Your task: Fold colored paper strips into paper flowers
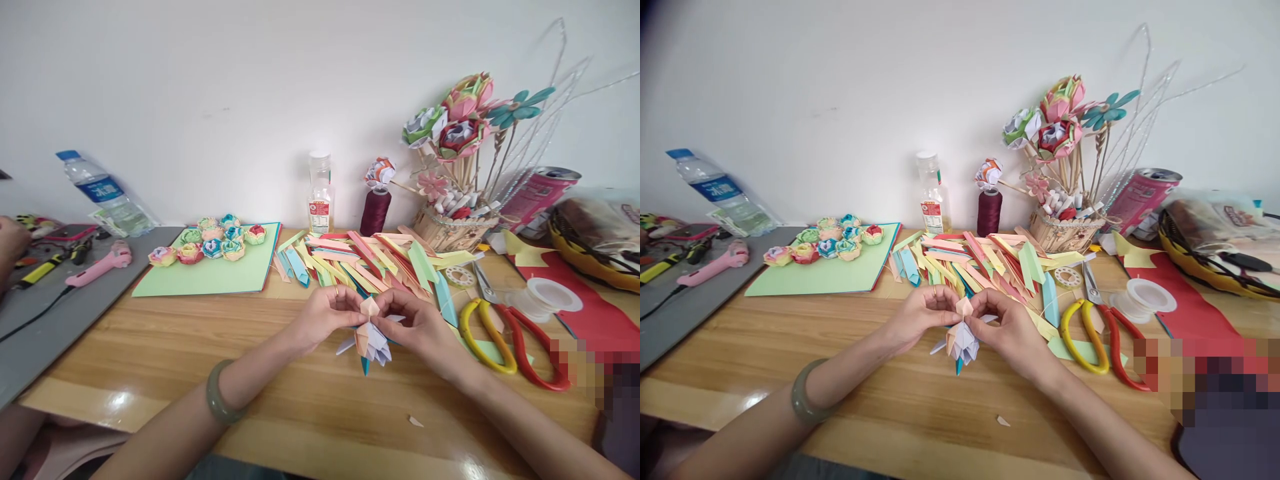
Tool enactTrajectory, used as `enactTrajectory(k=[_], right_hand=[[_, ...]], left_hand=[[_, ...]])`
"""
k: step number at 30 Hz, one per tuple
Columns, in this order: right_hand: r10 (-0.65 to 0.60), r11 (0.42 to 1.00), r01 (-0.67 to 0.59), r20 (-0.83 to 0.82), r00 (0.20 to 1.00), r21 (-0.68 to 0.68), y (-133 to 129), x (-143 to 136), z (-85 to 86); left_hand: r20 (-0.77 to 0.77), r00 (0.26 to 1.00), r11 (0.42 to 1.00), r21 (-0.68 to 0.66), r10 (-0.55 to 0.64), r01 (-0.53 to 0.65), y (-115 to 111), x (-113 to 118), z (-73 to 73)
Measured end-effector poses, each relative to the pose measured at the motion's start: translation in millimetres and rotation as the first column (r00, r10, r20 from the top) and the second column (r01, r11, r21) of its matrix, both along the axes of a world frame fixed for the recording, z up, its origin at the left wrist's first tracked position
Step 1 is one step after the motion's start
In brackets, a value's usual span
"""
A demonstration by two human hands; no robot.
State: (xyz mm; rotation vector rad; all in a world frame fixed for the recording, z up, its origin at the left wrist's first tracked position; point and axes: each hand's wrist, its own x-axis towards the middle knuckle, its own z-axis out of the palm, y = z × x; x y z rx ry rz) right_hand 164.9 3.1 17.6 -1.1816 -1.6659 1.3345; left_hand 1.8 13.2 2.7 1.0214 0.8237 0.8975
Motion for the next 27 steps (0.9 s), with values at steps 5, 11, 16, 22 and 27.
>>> enactTrajectory(k=[5,11,16,22,27], right_hand=[[-0.024,0.994,0.022,0.015,1.0,0.108,-3.0,-0.8,-1.6],[0.03,0.972,-0.049,0.086,0.996,0.228,-4.4,1.5,-2.3],[0.048,0.967,-0.073,0.108,0.993,0.245,-2.4,2.8,-8.6],[-0.019,0.96,-0.015,0.118,0.993,0.279,-1.7,2.1,-17.9],[-0.057,0.863,-0.09,0.272,0.961,0.497,-2.5,2.6,-20.8]], left_hand=[[-0.081,0.996,0.994,0.105,0.036,-0.028,-1.1,-0.2,-2.3],[-0.164,0.983,0.968,0.247,0.08,-0.037,-4.4,0.7,0.7],[-0.233,0.969,0.978,0.205,0.08,-0.032,-3.8,-2.1,-0.7],[-0.318,0.941,0.963,0.267,0.12,-0.033,-2.7,-2.8,-7.3],[-0.429,0.883,0.941,0.335,0.189,-0.038,-5.5,-0.8,-9.7]])
